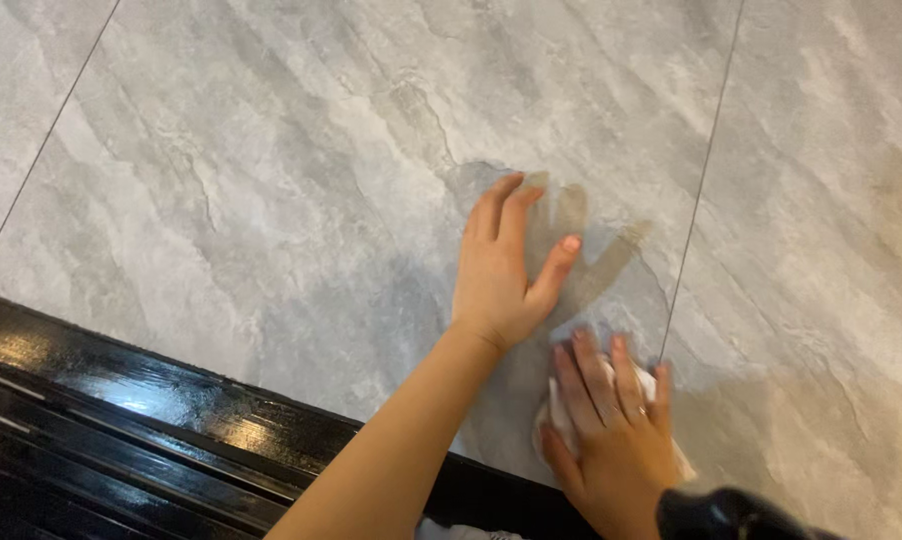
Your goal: The person wipes a large gray marble-patterned tabletop with a white cloth, moving methodically across the surface. The person briefly pauses to adjust the cloth and continues wiping different sections of the table.
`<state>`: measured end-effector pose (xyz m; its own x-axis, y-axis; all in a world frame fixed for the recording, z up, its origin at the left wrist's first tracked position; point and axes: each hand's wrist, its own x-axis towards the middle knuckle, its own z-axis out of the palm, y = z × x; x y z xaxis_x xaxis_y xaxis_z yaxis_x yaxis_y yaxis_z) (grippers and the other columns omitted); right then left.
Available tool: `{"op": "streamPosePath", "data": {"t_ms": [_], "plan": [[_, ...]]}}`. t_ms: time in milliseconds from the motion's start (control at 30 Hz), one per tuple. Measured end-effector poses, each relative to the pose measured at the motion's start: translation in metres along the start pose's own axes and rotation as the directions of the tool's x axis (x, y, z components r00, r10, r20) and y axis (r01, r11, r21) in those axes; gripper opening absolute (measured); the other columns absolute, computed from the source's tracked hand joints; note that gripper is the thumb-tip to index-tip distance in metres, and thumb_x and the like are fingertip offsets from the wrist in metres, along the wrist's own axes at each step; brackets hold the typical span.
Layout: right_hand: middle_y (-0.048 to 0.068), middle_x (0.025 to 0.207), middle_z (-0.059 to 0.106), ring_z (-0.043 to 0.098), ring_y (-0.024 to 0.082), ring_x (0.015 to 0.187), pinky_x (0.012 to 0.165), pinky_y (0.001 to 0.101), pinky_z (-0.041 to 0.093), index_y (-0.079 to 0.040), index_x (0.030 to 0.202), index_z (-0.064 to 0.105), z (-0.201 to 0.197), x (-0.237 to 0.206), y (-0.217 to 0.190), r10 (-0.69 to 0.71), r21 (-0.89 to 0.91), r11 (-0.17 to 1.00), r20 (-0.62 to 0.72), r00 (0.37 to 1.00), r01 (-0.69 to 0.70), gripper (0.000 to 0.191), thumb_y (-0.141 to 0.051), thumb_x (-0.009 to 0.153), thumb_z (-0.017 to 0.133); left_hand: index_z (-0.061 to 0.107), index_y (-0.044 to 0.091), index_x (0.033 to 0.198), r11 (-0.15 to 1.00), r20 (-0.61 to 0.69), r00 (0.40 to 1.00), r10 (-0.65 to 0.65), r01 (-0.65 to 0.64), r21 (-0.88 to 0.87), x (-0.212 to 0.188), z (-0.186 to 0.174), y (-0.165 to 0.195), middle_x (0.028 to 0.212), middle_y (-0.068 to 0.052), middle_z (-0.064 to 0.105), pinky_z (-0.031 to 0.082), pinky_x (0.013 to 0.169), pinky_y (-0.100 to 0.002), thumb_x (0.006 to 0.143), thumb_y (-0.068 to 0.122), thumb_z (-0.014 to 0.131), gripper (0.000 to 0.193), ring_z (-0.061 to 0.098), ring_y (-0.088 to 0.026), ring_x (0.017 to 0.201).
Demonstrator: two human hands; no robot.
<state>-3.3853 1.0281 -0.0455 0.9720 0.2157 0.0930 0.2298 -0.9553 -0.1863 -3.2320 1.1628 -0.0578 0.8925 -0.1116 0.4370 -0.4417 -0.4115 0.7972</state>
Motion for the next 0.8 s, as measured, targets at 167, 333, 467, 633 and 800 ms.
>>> {"op": "streamPosePath", "data": {"t_ms": [167, 333, 467, 633, 800], "plan": [[0.008, 0.166, 0.025, 0.013, 0.035, 0.154, 0.118, 0.07, 0.006, -0.019, 0.157, 0.033, 0.003, 0.012, 0.044, 0.047, -0.1, 0.994, -0.063, 0.997, -0.053, 0.082, -0.058, 0.087, 0.049, 0.053, 0.001, 0.138, 1.0, -0.012, 1.0, -0.002, 0.002, 0.004, 0.003, 0.003, -0.004, 0.151, -0.026, 0.049, 0.041, 0.116, -0.052, 0.101, 0.044, 0.062, 0.058, 0.049, -0.044, 0.139], [0.011, 0.171, 0.016, 0.006, 0.041, 0.156, 0.116, 0.0716, 0.0, -0.012, 0.162, 0.025, 0.009, 0.084, 0.078, 0.286, -0.045, 0.957, -0.012, 0.958, -0.286, 0.081, -0.055, 0.095, 0.044, 0.052, 0.0, 0.138, 1.0, -0.032, 0.999, 0.013, -0.013, 0.012, 0.001, 0.004, -0.007, 0.149, -0.027, 0.05, 0.042, 0.117, -0.051, 0.101, 0.043, 0.064, 0.058, 0.05, -0.045, 0.138], [0.015, 0.168, 0.015, 0.006, 0.044, 0.152, 0.111, 0.0725, -0.002, -0.007, 0.16, 0.022, 0.013, 0.133, 0.078, 0.31, -0.069, 0.948, -0.029, 0.95, -0.312, 0.085, -0.053, 0.094, 0.048, 0.053, 0.0, 0.138, 1.0, -0.061, 0.998, -0.024, 0.025, 0.003, -0.002, -0.001, -0.004, 0.149, -0.027, 0.05, 0.043, 0.117, -0.05, 0.102, 0.042, 0.063, 0.056, 0.05, -0.045, 0.138], [0.012, 0.17, 0.023, 0.015, 0.04, 0.156, 0.117, 0.0686, 0.003, -0.01, 0.161, 0.025, 0.006, 0.102, 0.057, 0.148, -0.049, 0.988, -0.027, 0.989, -0.149, 0.075, -0.041, 0.096, 0.049, 0.053, -0.002, 0.137, 0.998, -0.042, 0.999, -0.026, 0.024, -0.051, -0.015, -0.019, 0.003, 0.149, -0.028, 0.048, 0.04, 0.117, -0.049, 0.099, 0.039, 0.065, 0.057, 0.048, -0.046, 0.139], [0.012, 0.173, 0.027, 0.021, 0.037, 0.162, 0.127, 0.0644, 0.008, -0.007, 0.159, 0.039, -0.005, 0.06, 0.054, 0.103, 0.53, 0.848, -0.183, 0.978, 0.01, 0.055, -0.019, 0.106, 0.046, 0.051, 0.0, 0.14, 0.987, -0.07, 0.987, -0.142, 0.136, -0.084, -0.03, 0.004, 0.032, 0.153, -0.026, 0.047, 0.037, 0.121, -0.05, 0.103, 0.036, 0.059, 0.052, 0.045, -0.043, 0.144]]}}
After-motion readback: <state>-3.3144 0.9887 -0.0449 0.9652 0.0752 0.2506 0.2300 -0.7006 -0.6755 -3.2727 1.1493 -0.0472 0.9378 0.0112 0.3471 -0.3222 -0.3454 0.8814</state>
